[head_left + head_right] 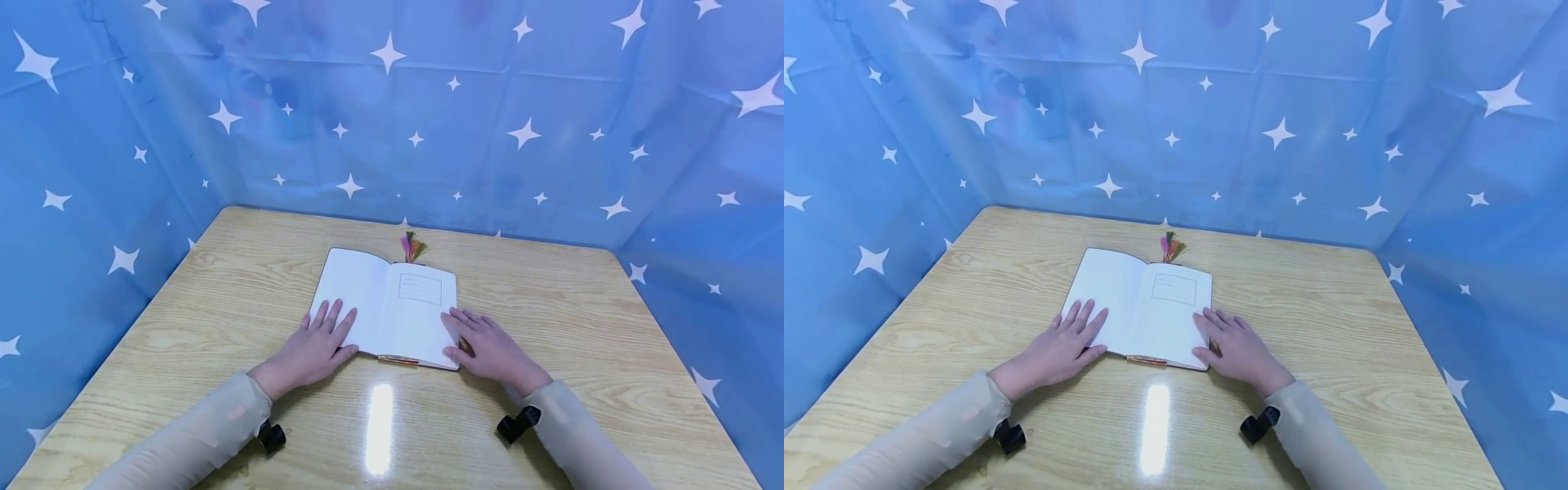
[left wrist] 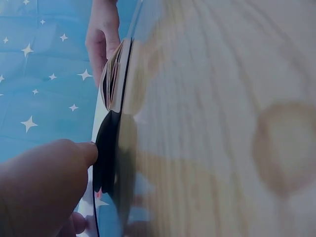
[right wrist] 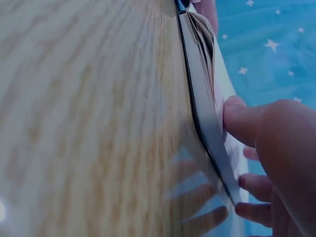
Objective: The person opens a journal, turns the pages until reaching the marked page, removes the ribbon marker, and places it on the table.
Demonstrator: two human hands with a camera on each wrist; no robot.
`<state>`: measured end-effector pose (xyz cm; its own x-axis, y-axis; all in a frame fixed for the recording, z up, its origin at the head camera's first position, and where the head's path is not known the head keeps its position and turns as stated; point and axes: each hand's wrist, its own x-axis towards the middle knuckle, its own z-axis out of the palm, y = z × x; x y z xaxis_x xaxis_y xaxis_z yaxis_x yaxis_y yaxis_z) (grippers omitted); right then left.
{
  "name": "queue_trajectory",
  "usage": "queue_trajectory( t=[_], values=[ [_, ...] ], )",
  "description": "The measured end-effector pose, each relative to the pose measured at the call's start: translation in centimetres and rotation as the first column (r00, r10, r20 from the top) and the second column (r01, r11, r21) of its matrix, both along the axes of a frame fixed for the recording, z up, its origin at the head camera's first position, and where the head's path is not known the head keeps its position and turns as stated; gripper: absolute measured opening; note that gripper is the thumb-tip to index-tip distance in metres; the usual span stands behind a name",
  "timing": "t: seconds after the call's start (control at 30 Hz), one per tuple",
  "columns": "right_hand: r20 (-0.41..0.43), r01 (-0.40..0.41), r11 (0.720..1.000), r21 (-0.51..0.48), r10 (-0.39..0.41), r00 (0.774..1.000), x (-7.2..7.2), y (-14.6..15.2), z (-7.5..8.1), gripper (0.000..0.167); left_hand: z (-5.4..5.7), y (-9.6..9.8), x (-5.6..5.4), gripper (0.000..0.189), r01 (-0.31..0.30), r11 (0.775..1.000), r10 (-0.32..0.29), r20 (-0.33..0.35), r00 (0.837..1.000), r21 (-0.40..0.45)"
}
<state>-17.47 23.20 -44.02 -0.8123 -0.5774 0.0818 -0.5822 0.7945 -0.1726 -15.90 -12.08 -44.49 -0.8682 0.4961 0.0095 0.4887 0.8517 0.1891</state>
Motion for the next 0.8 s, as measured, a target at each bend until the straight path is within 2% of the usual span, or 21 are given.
queue_trajectory(
  t=[0.43, 0.8],
  values=[
    [0.066, -0.054, 0.998, -0.011, 0.054, 0.996, -0.07, 0.55, 0.45, 0.079, -0.50, 0.12, -0.13, 0.072, 0.009, 0.999, -0.009, 0.014, 1.000, -0.050],
    [0.063, -0.041, 0.999, 0.002, 0.041, 0.997, -0.17, 0.29, 0.58, 0.080, -0.34, 0.28, -0.12, 0.067, 0.019, 0.997, -0.016, 0.044, 0.999, -0.069]
  ],
)
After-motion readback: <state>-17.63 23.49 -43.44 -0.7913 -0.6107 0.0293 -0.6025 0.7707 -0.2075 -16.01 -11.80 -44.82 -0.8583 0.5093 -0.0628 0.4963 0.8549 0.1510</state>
